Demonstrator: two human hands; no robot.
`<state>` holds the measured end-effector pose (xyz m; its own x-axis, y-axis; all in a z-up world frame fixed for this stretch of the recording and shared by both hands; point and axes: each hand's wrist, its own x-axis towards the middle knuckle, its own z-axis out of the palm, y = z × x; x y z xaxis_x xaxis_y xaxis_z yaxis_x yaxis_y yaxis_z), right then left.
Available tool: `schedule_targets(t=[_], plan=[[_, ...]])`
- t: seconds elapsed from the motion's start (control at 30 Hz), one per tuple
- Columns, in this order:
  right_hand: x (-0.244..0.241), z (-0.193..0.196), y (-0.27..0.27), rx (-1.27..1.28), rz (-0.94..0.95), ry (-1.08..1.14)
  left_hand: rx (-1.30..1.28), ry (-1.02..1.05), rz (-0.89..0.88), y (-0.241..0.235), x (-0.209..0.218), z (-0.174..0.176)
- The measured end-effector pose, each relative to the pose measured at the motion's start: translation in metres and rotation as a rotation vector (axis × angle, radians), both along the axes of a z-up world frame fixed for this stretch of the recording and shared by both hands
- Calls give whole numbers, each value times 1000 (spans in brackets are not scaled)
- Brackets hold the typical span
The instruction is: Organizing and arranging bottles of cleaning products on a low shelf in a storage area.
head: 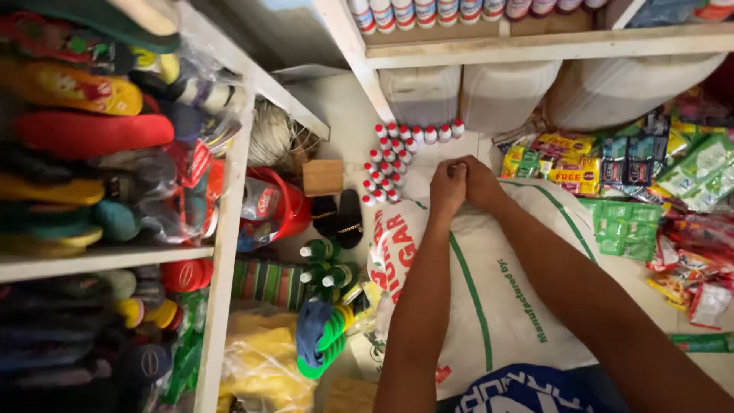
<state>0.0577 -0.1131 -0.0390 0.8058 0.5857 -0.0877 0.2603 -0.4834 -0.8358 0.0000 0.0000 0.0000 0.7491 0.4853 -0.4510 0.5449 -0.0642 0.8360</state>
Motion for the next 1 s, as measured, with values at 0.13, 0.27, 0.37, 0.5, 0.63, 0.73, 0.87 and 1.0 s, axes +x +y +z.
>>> schedule_targets(t=[0.13,0.27,0.37,0.5,0.63,0.73,0.87,1.0], plan=[[-7,20,2,-45,37,22,93,14,-11,-7,-9,22],[2,4,8,-96,11,69,26,49,-24,-4,-10,50],[-2,9,10,-57,5,83,13,74,-21,-1,-9,52],[-6,21,11,-45,0,68,22,97,-26,-2,-9,51],[-13,50,9,13,8,131,-54,40,-19,-3,-15,67],[-10,37,8,-21,5,121,-39,57,-32,-3,-15,68],[-11,37,9,-43,5,107,-54,45,-25,-1,-13,55],[-13,46,9,-32,-4,101,-46,35,-26,-5,-15,70]])
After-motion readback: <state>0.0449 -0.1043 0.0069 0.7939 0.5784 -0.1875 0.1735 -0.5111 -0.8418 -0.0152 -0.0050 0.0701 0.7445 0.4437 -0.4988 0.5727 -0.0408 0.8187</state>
